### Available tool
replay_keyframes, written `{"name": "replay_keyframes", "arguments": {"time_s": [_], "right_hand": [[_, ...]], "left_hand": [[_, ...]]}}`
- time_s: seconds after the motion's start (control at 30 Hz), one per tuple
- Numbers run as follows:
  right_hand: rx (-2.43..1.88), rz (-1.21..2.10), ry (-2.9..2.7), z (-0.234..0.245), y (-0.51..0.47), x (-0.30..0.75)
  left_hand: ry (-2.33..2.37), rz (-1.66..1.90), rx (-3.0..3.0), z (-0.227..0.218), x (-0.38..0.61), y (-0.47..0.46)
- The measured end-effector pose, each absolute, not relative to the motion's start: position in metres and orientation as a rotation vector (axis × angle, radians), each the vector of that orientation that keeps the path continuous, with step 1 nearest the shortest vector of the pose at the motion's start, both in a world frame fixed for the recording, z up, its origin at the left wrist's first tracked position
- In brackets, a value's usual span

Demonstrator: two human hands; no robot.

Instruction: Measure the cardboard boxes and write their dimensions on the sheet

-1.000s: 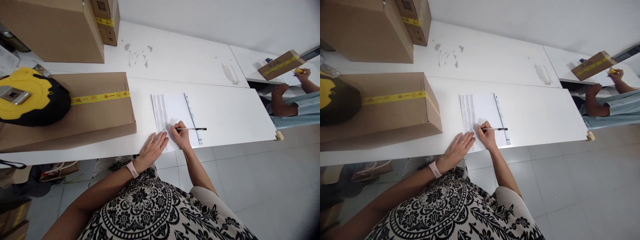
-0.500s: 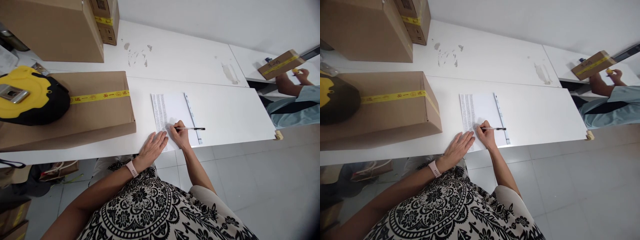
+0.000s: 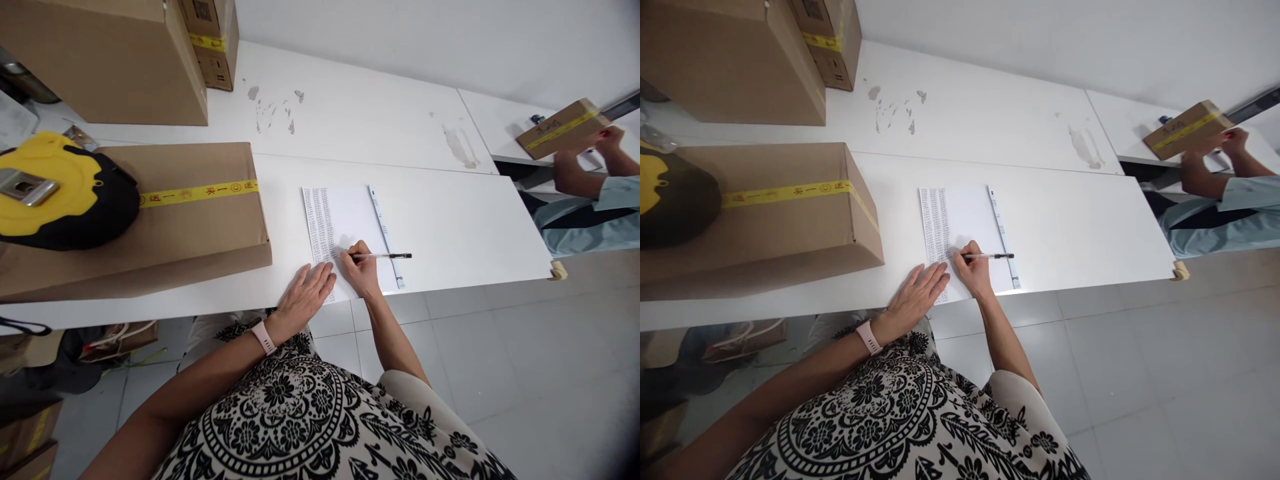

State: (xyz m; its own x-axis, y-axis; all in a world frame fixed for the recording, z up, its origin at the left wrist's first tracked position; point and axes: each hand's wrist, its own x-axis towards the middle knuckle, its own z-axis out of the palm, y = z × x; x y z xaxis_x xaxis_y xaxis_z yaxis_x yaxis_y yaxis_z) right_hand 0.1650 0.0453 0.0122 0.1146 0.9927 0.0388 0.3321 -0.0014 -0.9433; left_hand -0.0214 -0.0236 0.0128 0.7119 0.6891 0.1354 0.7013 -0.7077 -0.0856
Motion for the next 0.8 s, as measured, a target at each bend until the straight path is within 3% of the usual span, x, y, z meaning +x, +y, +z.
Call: {"name": "replay_keyframes", "arguments": {"time_s": [0.8], "right_hand": [[-1.511,0.893,-1.352,0.0131,0.0453,0.1654]], "left_hand": [[-1.192,-0.133,-2.874,0.0168,-0.0208,-0.0228]]}}
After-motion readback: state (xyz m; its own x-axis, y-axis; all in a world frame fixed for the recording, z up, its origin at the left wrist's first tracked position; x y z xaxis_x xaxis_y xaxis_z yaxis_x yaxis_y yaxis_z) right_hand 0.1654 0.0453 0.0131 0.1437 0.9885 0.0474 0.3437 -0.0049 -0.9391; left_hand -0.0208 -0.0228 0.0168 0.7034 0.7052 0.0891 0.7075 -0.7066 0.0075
